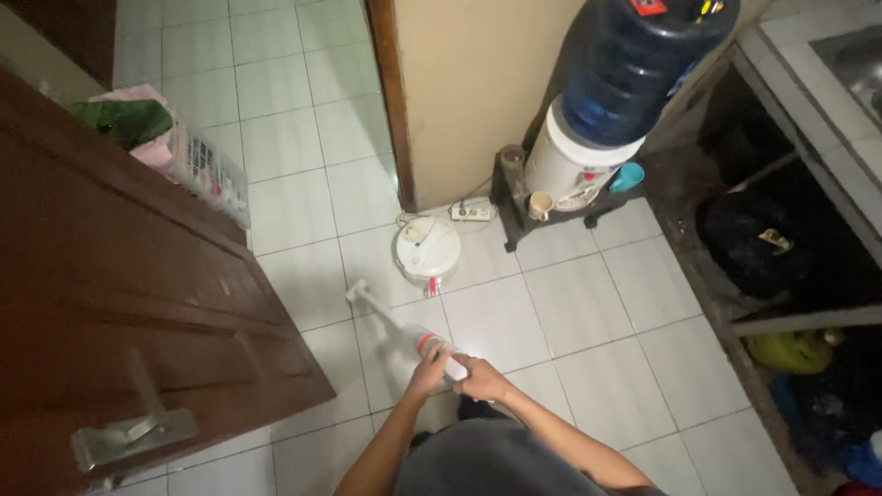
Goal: The person vacuums a tiled floor in a home using a handheld stick vacuum. They move the vacuum back and forth across the floor, navigating around furniture, a water dispenser, and a doorway, covering multiple areas of the room.
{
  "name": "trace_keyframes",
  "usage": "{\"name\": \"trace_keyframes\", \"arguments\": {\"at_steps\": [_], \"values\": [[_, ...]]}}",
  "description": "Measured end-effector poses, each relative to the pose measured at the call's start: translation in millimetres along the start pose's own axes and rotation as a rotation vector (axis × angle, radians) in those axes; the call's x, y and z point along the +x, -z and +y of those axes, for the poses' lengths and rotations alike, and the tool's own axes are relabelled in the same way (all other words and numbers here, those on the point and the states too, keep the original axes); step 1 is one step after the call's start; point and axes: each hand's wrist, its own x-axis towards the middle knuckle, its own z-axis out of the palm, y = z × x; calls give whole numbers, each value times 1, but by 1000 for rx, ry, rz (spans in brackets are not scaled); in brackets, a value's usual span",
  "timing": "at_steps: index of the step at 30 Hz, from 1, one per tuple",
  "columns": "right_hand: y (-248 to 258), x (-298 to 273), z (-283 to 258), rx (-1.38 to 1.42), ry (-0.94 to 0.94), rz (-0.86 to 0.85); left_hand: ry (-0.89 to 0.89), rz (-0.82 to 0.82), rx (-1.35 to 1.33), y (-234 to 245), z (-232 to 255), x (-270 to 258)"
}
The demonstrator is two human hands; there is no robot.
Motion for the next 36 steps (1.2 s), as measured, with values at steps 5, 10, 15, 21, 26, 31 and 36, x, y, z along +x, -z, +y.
{"name": "trace_keyframes", "arguments": {"at_steps": [5, 10, 15, 21, 26, 31, 36], "values": [[35, 52, 43, -215, 132, 28, -117, 74, 4, -16, 7, 47], [30, 102, 65, -386, 100, 17, -334, 77, 170, -14, 8, 60], [13, 130, 76, -340, 201, 81, -239, 77, -140, -5, -2, 60], [11, 158, 46, -374, 79, 110, -125, 154, -32, 22, 16, 81], [2, 209, 53, -356, 310, 196, -247, 172, -184, 49, 21, 113], [-16, 248, -23, -279, 236, 181, -423, 198, 194, 110, 33, 151], [-34, 329, -56, -191, 127, 169, -34, 226, -127, 180, 59, 183]]}}
